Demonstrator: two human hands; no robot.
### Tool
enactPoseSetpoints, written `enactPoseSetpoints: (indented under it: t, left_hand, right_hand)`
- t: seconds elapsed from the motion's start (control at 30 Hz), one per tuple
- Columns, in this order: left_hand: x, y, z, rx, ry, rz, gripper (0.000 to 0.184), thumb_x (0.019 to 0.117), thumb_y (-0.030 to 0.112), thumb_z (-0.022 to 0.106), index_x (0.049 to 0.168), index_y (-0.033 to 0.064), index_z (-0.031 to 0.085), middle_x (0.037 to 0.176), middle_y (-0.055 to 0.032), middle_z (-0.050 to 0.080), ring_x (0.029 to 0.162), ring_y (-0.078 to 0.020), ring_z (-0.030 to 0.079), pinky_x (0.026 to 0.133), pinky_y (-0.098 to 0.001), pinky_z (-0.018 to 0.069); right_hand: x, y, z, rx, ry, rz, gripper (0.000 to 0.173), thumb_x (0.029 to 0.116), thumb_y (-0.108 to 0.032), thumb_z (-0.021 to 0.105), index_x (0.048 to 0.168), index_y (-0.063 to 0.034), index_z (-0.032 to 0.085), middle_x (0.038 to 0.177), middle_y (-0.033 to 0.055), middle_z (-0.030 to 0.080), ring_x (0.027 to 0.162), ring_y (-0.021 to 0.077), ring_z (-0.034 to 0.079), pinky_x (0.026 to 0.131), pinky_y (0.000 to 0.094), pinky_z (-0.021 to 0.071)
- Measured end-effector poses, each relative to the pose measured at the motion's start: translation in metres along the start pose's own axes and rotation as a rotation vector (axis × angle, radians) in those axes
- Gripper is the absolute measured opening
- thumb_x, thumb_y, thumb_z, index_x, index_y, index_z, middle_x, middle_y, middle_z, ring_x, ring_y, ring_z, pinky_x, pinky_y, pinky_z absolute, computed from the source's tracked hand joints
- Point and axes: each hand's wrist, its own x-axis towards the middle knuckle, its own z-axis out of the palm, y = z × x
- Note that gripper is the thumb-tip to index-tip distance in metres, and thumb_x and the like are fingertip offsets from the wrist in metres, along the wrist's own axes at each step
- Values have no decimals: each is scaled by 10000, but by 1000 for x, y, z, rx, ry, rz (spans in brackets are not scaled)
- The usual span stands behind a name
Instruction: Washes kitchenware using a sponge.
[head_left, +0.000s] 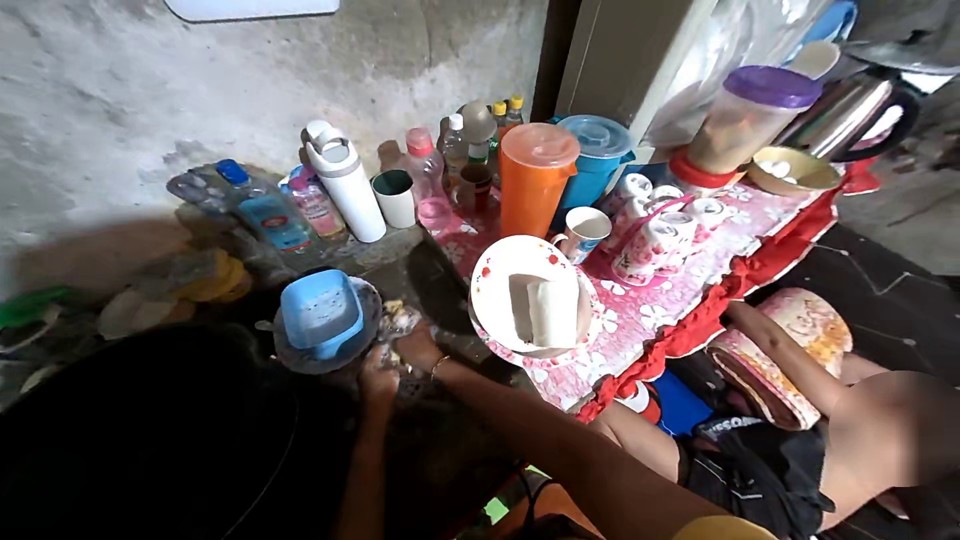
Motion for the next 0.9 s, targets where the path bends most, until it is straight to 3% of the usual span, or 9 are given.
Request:
enactPoseSetpoints:
  t: [0.1,0.23,0.3,0.37,0.53,0.6,0.73,0.83,0.9]
  left_hand:
    - [-5,6,-7,198,-101,-1,287,1009,-74,497,1258,-203,562,1303,-356,584,1244,-370,577,1100,-427,421]
    - [-12,7,-5,228,-93,15,264,1028,-36,501,1213,-200,591,1247,-351,616,1199,-375,598,1079,-432,434]
    - [-10,1,0,98,-11,39,252,1014,-66,489,1187,-226,578,1181,-344,627,1103,-315,619,1021,-385,465]
    - [-7,-4,3,-93,69,21,244,1009,-91,430,1191,-224,525,1089,-248,589,957,-153,569,911,-253,474]
    - [-12,8,-7,207,-99,-2,280,1025,-42,502,1253,-187,577,1284,-346,600,1235,-381,581,1090,-448,427]
    - [-15,15,-5,236,-99,-7,275,1029,-45,492,1250,-184,579,1278,-348,600,1228,-394,581,1083,-457,426]
    - [-12,8,0,125,13,6,318,1001,-84,502,1296,-192,550,1327,-361,570,1267,-398,558,1109,-452,413]
    - [-5,1,0,11,130,-9,329,1043,-37,454,1333,-168,539,1365,-335,562,1307,-365,542,1139,-434,389]
    - [-5,4,-3,11,104,-37,349,1052,-30,437,1370,-158,504,1395,-332,540,1336,-367,521,1154,-443,376]
  right_hand:
    - [5,1,-13,-179,-96,-47,598,960,-5,647,1480,126,384,1446,320,511,1361,370,511,1148,460,392]
    - [12,-2,-14,-267,1,-55,490,967,-92,667,1388,113,522,1381,300,581,1323,371,555,1122,484,422]
    - [8,-3,-4,-93,57,22,501,978,-87,662,1406,111,492,1382,302,573,1313,366,554,1113,478,423]
    - [-1,-1,4,32,19,55,517,994,-75,644,1445,89,453,1387,290,564,1286,339,559,1094,458,431]
    - [-3,-11,-12,-262,-34,-35,505,982,-61,643,1427,111,478,1418,296,554,1352,359,532,1139,466,405]
    - [0,-11,-12,-263,29,-67,485,959,-61,668,1385,116,517,1372,297,588,1317,365,563,1117,472,427]
    - [-4,-1,5,213,164,27,501,984,-40,648,1426,109,463,1374,296,569,1274,338,563,1098,453,431]
    - [-23,6,12,269,94,87,474,985,-49,641,1407,82,470,1309,265,587,1173,300,592,1017,434,477]
    - [-31,10,11,194,5,73,516,970,-25,642,1435,79,445,1349,273,568,1218,305,580,1046,438,467]
